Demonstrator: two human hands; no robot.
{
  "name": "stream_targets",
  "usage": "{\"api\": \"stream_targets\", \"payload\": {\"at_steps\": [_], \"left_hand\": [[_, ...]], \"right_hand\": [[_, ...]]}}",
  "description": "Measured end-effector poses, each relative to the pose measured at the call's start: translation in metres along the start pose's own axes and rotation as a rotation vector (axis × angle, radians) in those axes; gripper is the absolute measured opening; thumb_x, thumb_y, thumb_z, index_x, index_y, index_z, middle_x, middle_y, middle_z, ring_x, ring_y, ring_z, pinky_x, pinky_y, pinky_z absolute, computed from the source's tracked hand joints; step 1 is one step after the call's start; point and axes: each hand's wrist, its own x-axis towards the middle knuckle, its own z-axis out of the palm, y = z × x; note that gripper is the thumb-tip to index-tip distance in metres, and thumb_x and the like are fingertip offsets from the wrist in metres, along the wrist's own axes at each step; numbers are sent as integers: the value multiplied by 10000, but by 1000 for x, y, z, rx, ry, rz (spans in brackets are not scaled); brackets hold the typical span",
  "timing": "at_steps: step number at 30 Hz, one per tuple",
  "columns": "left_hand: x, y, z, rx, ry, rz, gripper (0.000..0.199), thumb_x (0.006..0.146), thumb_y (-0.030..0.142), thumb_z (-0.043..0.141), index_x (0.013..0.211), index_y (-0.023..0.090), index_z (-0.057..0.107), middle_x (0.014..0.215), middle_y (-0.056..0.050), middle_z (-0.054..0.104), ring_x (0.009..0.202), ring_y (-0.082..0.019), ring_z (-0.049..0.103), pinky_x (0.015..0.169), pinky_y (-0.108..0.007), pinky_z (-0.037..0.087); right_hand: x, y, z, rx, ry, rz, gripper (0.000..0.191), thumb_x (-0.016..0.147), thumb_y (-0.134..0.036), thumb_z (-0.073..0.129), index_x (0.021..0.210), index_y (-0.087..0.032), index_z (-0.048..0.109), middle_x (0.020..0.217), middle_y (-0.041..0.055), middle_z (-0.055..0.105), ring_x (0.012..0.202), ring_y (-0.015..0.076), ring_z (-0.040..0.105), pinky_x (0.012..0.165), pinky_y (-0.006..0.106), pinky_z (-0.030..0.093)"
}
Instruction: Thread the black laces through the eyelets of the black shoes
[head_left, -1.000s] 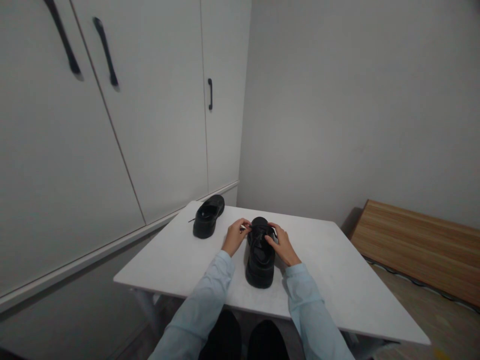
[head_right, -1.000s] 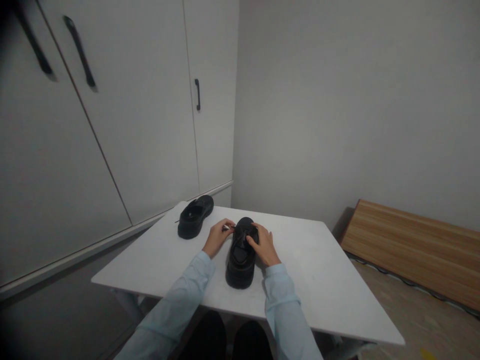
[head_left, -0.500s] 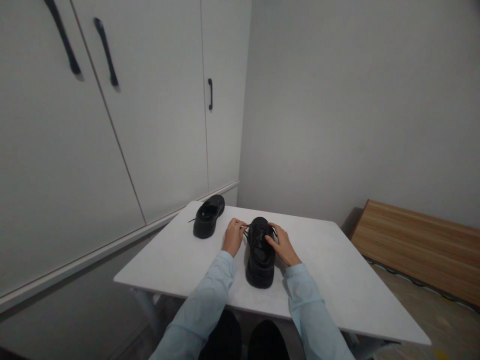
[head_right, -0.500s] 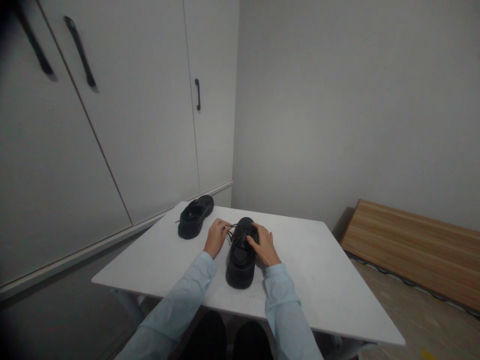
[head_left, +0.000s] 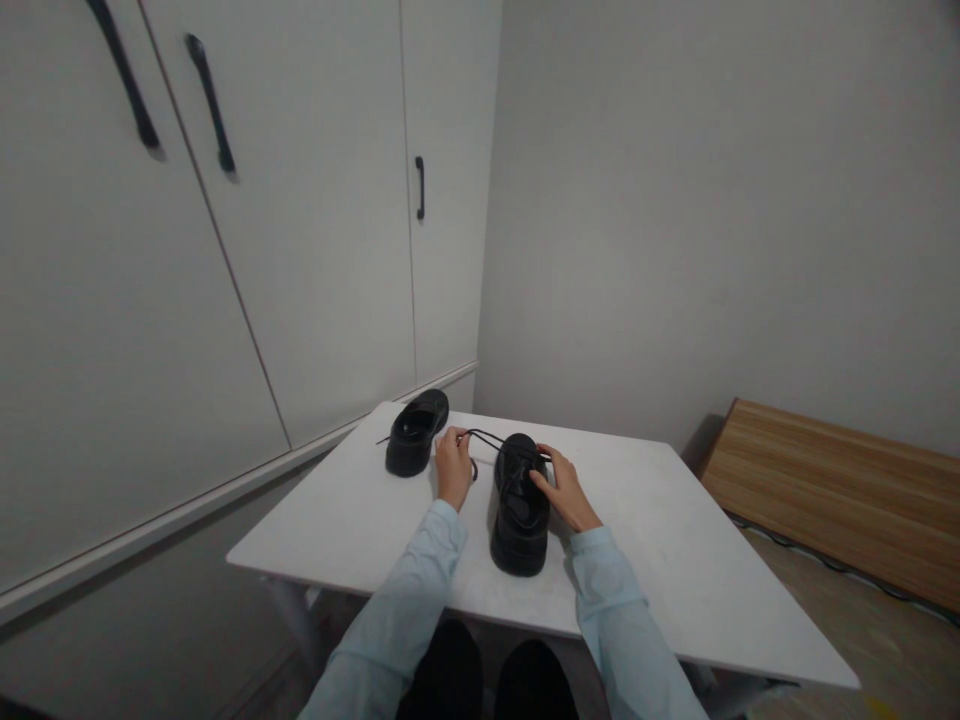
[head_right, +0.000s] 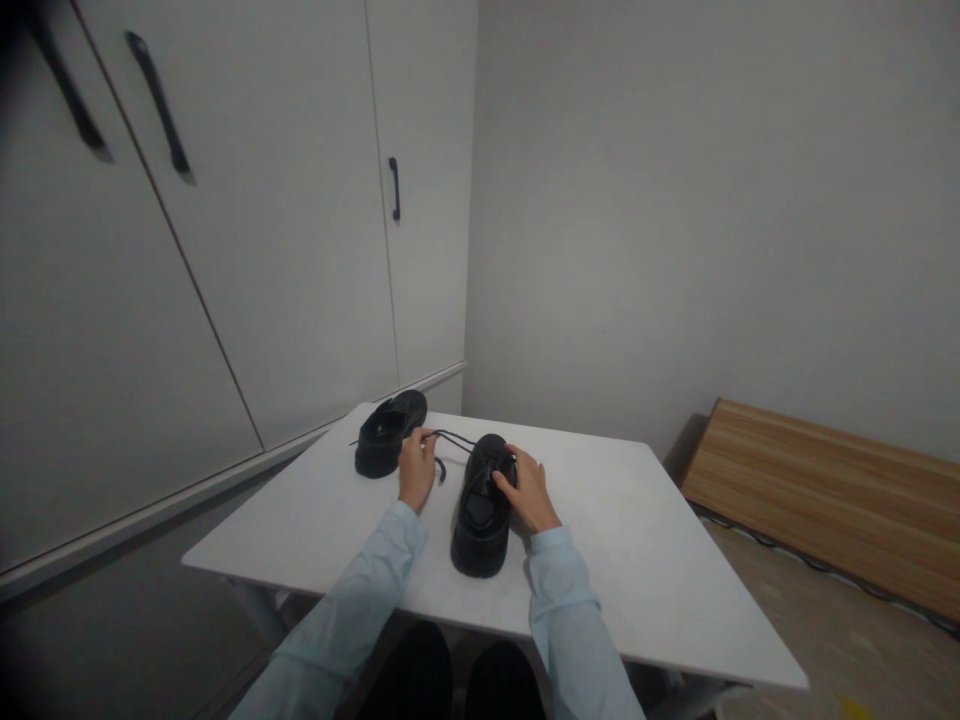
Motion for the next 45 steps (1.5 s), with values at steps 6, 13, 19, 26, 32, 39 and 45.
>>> {"api": "stream_targets", "payload": {"at_steps": [6,13,19,26,32,39,45], "left_hand": [[2,-3,0,-151,34,-57,59,773,157,598,787,215,596,763,-11,586,752,-159,537,724,-238,411],[3,-3,7,-627,-79,-216,181,839,349,552,868,190,471,849,-45,655,815,-158,654,754,-304,495],[0,10,4,-840,-91,-409,211,832,342,579,877,192,438,869,-41,642,828,-182,677,791,-389,530],[5,6,-1,-917,25,-452,172,811,296,601,825,183,473,764,16,587,624,-68,583,786,-345,538],[8,11,-6,-979,-4,-369,175,781,260,634,825,188,480,666,49,490,478,-19,442,480,-137,400],[8,18,-9,-855,15,-255,154,799,315,571,827,197,475,574,59,440,374,-18,295,358,-138,187],[4,22,-10,-637,201,-11,75,838,273,476,821,201,464,582,51,438,423,-48,332,401,-154,231]], "right_hand": [[1,3,0,-9,16,-17,528,830,-462,484,1295,-217,425,1301,106,525,1221,287,450,1035,528,282],[1,5,1,-7,21,-24,521,829,-458,481,1295,-229,426,1294,97,532,1212,281,460,1029,513,298],[1,6,1,0,4,-11,526,834,-471,472,1293,-220,420,1310,99,518,1232,282,439,1036,515,287],[0,7,2,5,14,-13,516,830,-463,476,1286,-226,430,1273,93,546,1192,279,475,1020,508,309],[0,8,2,16,5,-4,515,832,-473,475,1283,-229,424,1287,91,534,1198,278,467,1027,507,302],[0,8,2,29,-4,1,510,838,-473,470,1280,-223,423,1288,92,531,1200,275,466,1033,501,299],[1,7,1,32,-10,-9,507,841,-480,468,1273,-219,431,1291,92,530,1194,274,468,1035,487,304]]}}
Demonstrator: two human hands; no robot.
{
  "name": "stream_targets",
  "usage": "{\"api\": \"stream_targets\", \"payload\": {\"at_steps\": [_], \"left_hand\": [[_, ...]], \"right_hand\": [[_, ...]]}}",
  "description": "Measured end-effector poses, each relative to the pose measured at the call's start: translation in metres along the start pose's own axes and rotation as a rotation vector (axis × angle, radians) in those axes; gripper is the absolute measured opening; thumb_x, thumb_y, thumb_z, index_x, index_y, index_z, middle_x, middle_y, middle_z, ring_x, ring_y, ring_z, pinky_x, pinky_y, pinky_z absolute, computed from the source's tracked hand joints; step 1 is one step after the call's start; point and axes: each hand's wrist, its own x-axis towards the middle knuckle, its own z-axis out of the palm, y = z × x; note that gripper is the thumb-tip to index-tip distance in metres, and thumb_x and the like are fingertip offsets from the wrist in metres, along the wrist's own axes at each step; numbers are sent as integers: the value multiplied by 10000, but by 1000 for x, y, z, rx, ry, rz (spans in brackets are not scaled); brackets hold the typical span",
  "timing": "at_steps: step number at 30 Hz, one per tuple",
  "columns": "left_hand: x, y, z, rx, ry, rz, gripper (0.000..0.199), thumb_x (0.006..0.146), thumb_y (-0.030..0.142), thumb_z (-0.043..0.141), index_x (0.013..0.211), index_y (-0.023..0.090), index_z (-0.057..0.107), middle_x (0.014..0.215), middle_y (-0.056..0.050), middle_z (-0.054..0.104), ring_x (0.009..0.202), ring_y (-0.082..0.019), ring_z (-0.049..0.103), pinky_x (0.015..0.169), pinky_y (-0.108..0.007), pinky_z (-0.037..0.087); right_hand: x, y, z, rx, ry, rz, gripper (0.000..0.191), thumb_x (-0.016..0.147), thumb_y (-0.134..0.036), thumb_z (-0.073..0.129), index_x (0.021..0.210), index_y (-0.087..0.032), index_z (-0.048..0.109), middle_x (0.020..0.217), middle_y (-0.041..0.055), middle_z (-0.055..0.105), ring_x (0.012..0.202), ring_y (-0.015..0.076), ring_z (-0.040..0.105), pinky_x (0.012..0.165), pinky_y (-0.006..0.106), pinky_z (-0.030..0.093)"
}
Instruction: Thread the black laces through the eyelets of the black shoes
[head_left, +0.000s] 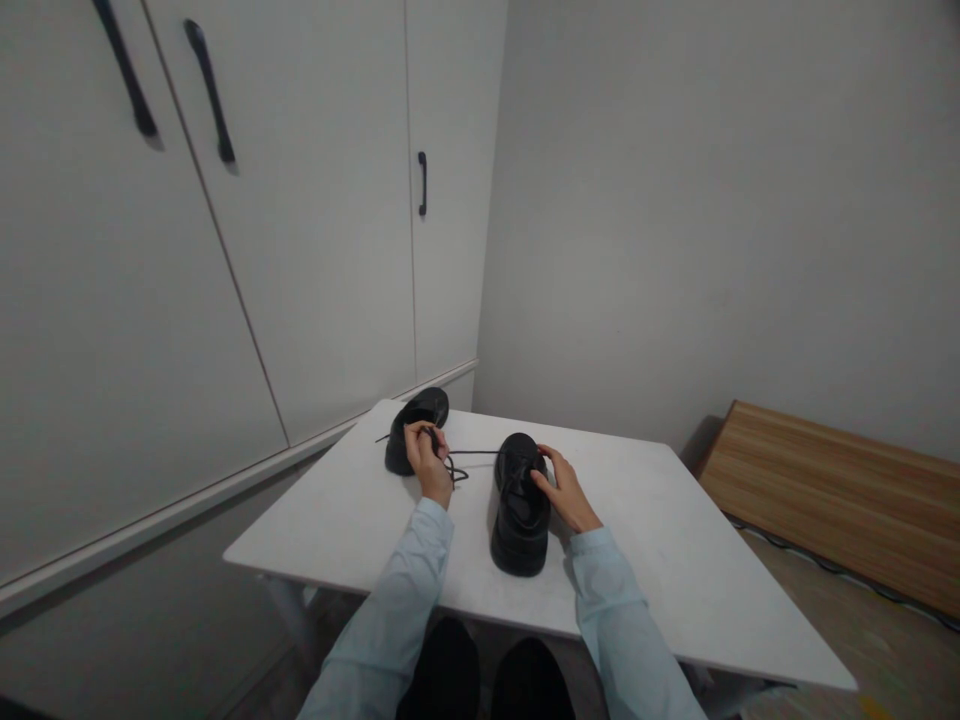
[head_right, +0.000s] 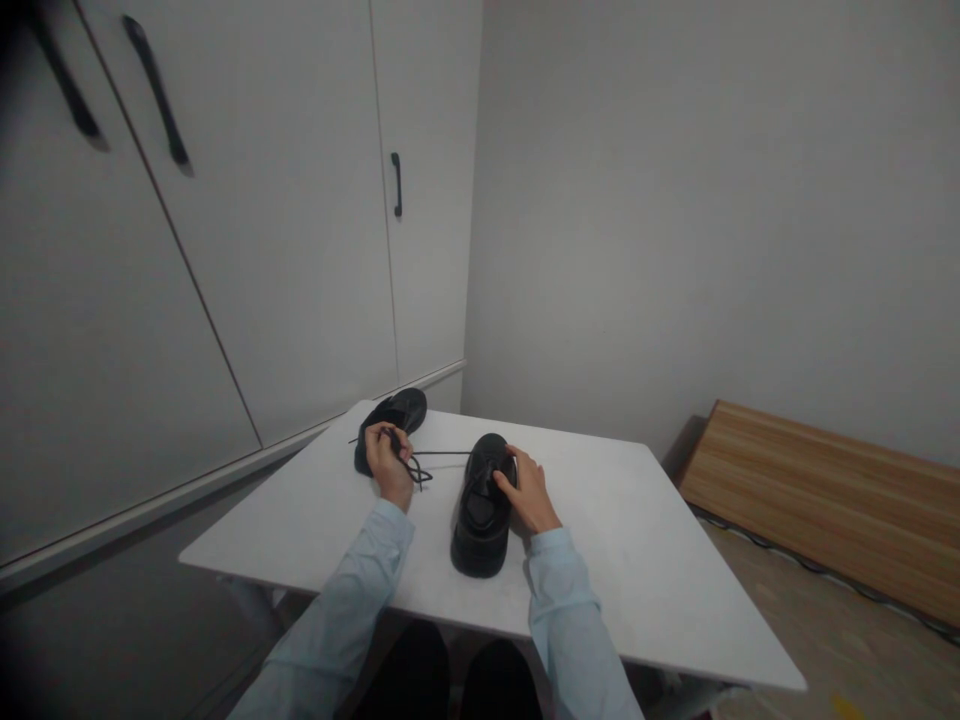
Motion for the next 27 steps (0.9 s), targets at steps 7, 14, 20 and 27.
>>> {"api": "stream_targets", "payload": {"at_steps": [7,14,20,27], "left_hand": [[-5,0,-5,318,30,380,95,857,268,426,841,184,468,671,22,451,581,-95,421,570,-204,357],[-9,1,0,543,-217,516,123,840,228,392,887,180,496,774,-7,484,677,-128,473,638,-255,412],[-2,15,30,686,-475,563,200,785,240,336,796,179,525,745,-30,487,717,-171,483,656,-306,421],[33,2,43,948,-726,554,178,842,233,351,753,183,497,797,-53,508,833,-202,468,801,-348,402]], "right_hand": [[1,-1,0,19,-15,2,512,845,-472,471,1277,-201,427,1284,105,529,1199,273,460,1040,479,302],[2,3,1,37,-15,-12,497,841,-464,486,1270,-219,436,1277,97,535,1189,269,470,1038,474,309],[2,6,3,43,-18,-18,495,841,-461,489,1269,-217,440,1268,98,540,1181,267,476,1034,472,316],[3,6,3,65,-15,-16,488,835,-452,498,1260,-215,461,1265,93,543,1173,262,485,1021,455,340]]}}
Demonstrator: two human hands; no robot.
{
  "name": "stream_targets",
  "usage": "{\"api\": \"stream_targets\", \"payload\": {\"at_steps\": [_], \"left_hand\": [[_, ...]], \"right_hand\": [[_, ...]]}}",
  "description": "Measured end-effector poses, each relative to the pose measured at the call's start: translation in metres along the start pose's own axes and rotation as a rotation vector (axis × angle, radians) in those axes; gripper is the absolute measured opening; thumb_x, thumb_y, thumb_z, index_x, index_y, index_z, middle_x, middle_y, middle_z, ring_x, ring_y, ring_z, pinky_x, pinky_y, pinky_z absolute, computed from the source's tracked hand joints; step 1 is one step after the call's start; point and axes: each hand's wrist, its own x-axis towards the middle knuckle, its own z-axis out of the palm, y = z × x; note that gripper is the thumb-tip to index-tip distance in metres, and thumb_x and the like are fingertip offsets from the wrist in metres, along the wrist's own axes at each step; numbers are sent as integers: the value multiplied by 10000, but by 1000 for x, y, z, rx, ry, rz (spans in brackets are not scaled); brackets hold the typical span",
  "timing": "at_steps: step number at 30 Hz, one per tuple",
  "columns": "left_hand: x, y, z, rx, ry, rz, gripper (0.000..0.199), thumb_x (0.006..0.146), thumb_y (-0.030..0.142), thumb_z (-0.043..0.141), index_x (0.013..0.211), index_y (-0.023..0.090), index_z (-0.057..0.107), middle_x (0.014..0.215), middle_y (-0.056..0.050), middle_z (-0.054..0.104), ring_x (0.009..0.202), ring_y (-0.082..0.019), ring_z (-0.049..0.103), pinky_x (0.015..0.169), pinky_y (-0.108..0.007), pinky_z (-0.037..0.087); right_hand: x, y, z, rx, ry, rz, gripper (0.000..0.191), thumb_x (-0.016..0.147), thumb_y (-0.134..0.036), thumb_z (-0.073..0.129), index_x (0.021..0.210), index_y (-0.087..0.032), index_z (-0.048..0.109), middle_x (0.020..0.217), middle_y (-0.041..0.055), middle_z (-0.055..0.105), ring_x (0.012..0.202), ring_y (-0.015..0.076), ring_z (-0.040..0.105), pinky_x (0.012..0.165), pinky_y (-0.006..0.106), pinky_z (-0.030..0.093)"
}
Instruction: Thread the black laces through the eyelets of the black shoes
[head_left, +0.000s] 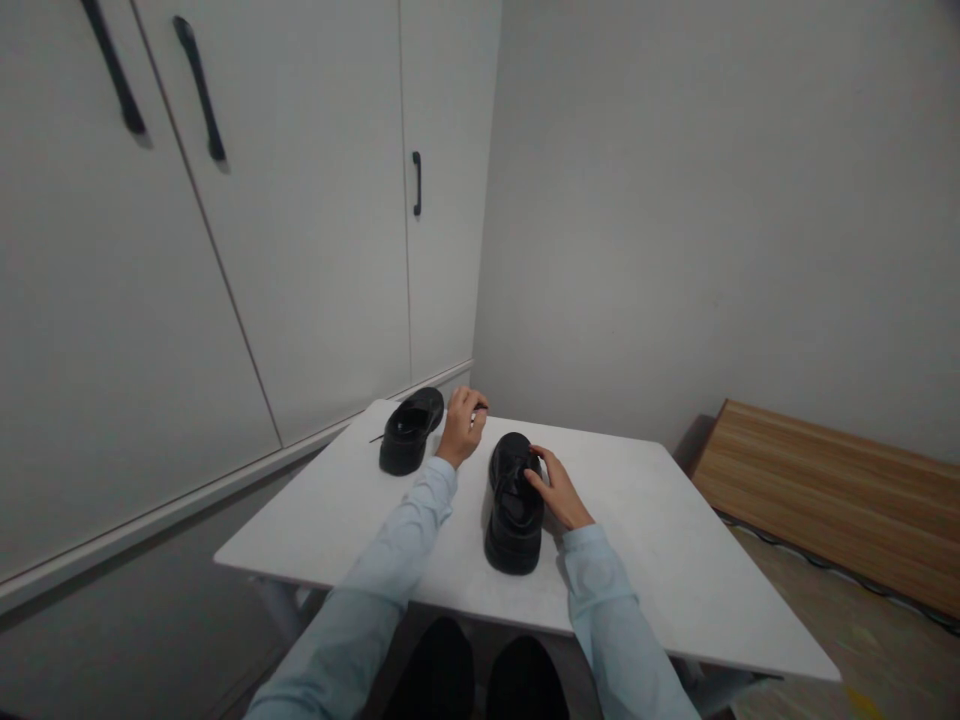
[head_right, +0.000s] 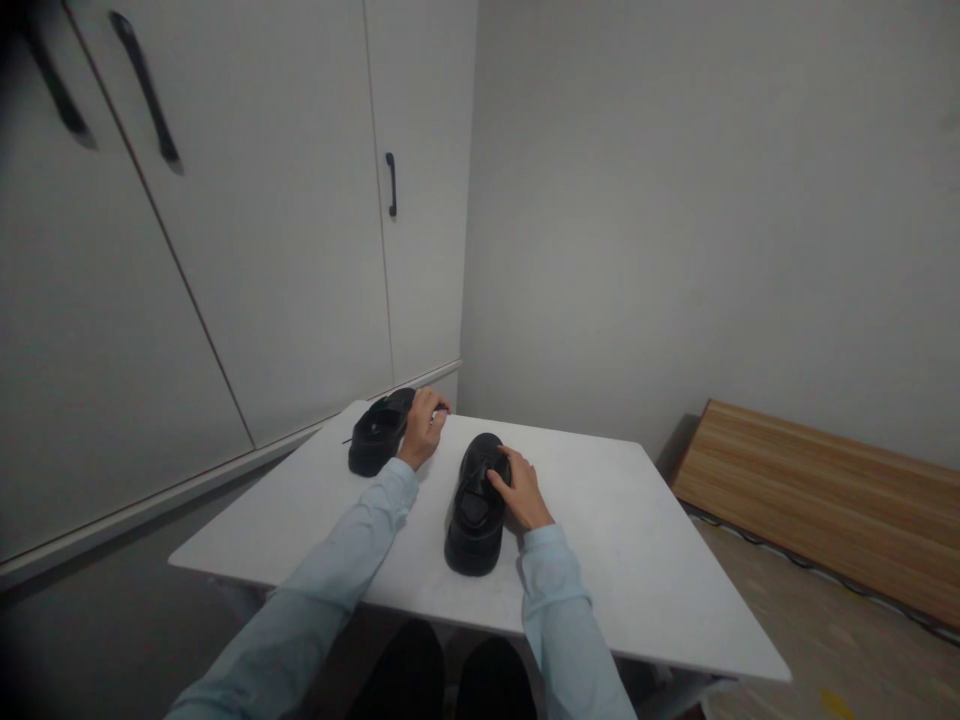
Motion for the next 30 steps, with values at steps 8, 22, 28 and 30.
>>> {"api": "stream_targets", "payload": {"at_steps": [8,22,28,30], "left_hand": [[-30,-57,19,379,-480,-180,225,892,293,385,958,150,546,1019,-110,498,1002,-237,449,897,-380,379],[-50,-62,25,422,-870,-273,561,923,497,302,1346,136,378,1453,-170,331,1377,-296,224,1093,-451,199],[-27,10,20,523,-698,-104,242,920,255,424,1052,128,582,1068,-151,608,1085,-274,526,968,-464,357],[-21,43,14,531,-663,-75,224,911,242,438,1026,120,587,1005,-153,615,1014,-281,554,884,-439,418]], "right_hand": [[-1,-3,-1,20,8,-9,474,835,-446,498,1251,-219,474,1256,90,549,1169,257,492,1016,445,352],[0,-6,-2,49,11,-9,468,836,-450,495,1240,-215,472,1254,100,542,1168,253,489,1017,446,353],[-1,-10,-4,40,6,-28,435,847,-441,485,1217,-213,498,1218,92,559,1146,250,502,1008,438,363],[0,-10,-5,35,4,-40,414,852,-433,480,1200,-211,510,1202,92,565,1138,251,505,1004,439,366]]}}
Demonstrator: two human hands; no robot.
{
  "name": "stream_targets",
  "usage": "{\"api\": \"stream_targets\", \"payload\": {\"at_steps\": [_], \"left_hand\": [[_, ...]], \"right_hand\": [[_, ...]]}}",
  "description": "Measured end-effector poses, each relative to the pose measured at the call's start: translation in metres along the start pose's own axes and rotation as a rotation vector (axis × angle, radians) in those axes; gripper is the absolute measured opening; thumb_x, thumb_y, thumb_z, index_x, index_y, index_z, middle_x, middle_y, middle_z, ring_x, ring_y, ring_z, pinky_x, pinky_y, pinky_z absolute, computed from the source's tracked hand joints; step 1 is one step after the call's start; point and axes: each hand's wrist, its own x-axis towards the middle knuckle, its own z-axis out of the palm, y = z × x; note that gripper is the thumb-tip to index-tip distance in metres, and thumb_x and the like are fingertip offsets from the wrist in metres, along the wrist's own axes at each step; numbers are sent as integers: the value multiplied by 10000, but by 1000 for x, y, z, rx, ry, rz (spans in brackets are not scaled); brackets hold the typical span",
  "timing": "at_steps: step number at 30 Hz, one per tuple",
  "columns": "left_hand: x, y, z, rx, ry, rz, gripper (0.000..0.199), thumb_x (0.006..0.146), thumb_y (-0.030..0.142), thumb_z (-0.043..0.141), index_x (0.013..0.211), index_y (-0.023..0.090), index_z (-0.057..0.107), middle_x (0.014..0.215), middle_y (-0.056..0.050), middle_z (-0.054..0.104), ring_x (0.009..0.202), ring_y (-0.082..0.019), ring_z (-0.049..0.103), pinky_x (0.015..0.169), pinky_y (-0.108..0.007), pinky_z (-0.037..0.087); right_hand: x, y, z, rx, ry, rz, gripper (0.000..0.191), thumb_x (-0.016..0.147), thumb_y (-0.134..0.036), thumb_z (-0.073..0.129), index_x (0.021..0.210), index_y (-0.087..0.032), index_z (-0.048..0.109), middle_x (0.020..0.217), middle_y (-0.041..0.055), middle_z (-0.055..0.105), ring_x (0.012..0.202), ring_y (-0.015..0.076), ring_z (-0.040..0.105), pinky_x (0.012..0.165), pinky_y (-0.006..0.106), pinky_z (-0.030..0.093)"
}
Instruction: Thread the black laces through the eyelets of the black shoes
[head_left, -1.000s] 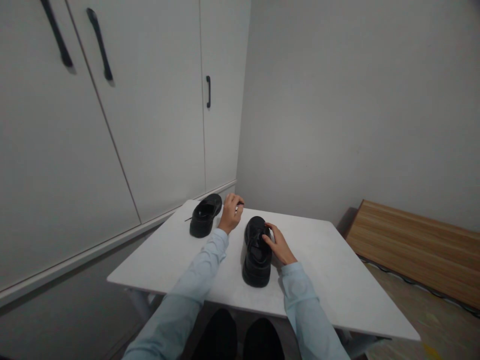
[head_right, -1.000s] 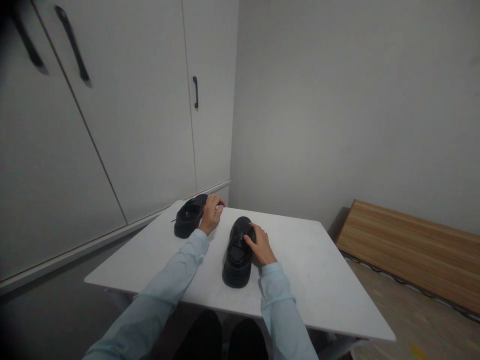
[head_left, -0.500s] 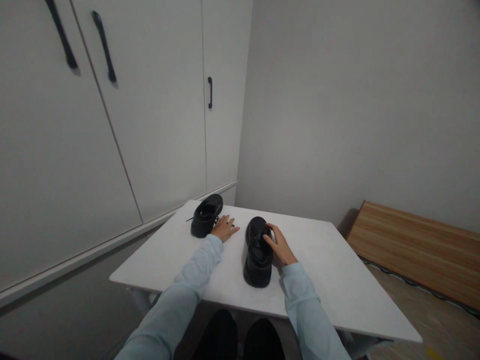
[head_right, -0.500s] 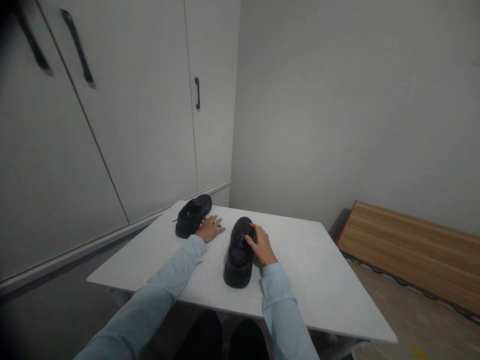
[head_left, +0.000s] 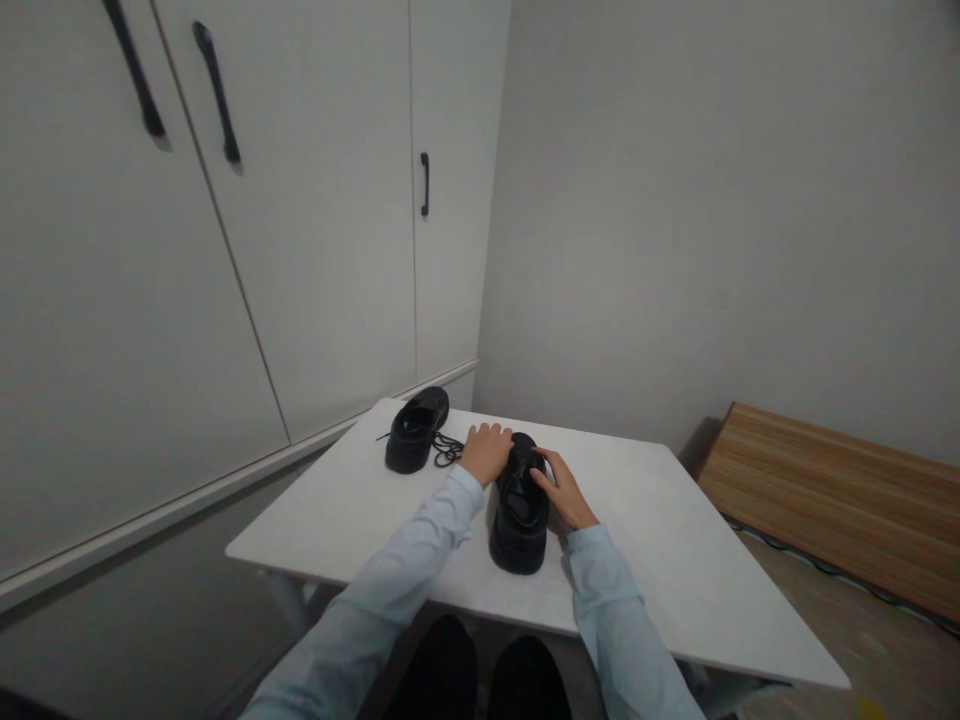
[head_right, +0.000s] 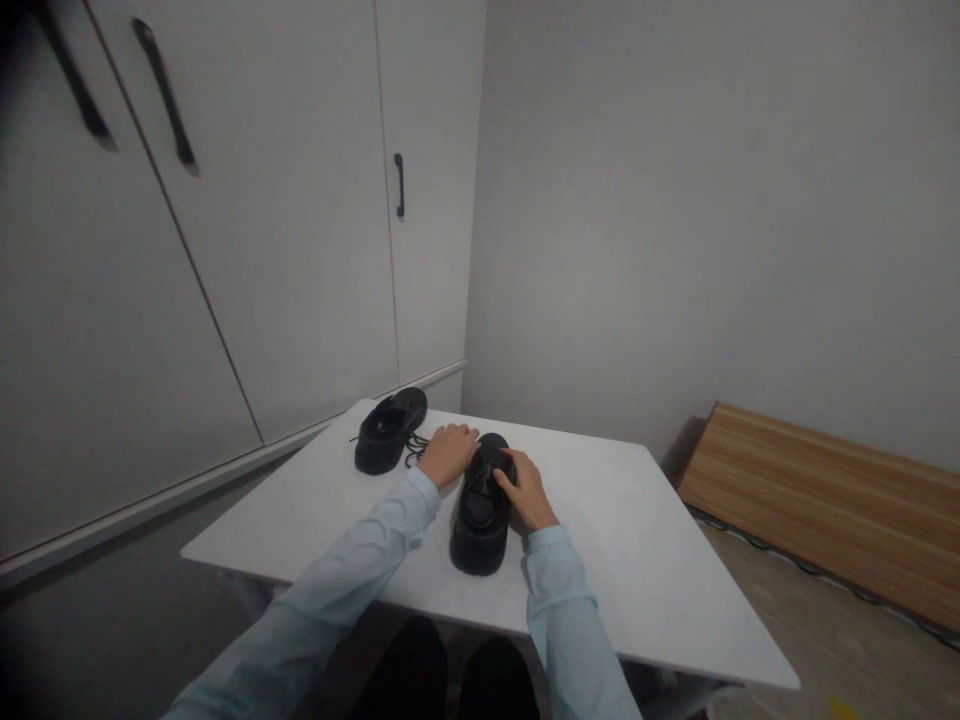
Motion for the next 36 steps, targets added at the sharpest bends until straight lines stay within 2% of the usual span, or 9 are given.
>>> {"api": "stream_targets", "payload": {"at_steps": [2,5,9,13,17,20,27,36], "left_hand": [[-8,23,-21,12,5,17,222,911,223,426,1016,119,591,990,-151,615,990,-292,565,836,-437,449],[-23,49,-49,9,-65,54,234,903,155,406,1038,105,591,1007,-158,614,977,-284,588,760,-391,500],[-38,66,-66,-33,-175,130,275,907,108,373,1079,81,585,1001,-173,634,965,-257,625,763,-357,524],[-43,71,-61,-51,-267,159,264,900,93,377,986,72,626,934,-179,662,915,-267,661,730,-368,542],[-41,68,-54,-58,-273,161,269,889,80,380,1009,65,620,931,-194,667,908,-265,668,726,-356,547],[-39,64,-51,-83,-325,159,270,888,97,382,973,68,636,900,-197,671,904,-268,670,745,-361,543],[-28,56,-45,-150,-383,198,195,824,107,491,887,95,675,867,-184,683,901,-260,669,790,-354,531],[-10,53,-38,-118,-435,200,186,763,125,565,899,120,692,872,-165,690,887,-269,673,777,-348,537]], "right_hand": [[0,1,0,-3,-1,-11,395,852,-418,483,1190,-216,517,1194,89,570,1132,251,508,1002,439,368],[1,3,0,7,3,-30,378,835,-383,503,1173,-216,526,1187,91,576,1120,252,513,998,440,372],[1,4,0,58,1,-32,387,800,-299,510,1172,-195,527,1183,102,575,1118,245,519,1000,434,375],[1,3,0,86,15,-22,389,773,-245,506,1158,-202,540,1172,93,580,1111,234,526,1000,430,379],[2,1,0,98,47,-23,360,793,-292,507,1133,-188,557,1142,102,593,1081,228,542,985,419,398],[3,1,0,93,80,-19,344,810,-327,506,1122,-196,563,1127,97,605,1066,227,548,974,421,406],[5,1,-2,81,100,22,359,829,-375,485,1128,-187,551,1121,105,622,1020,238,578,937,425,434],[2,12,-5,115,135,123,475,847,-433,465,1258,-196,428,1193,138,594,1078,252,570,920,437,444]]}}
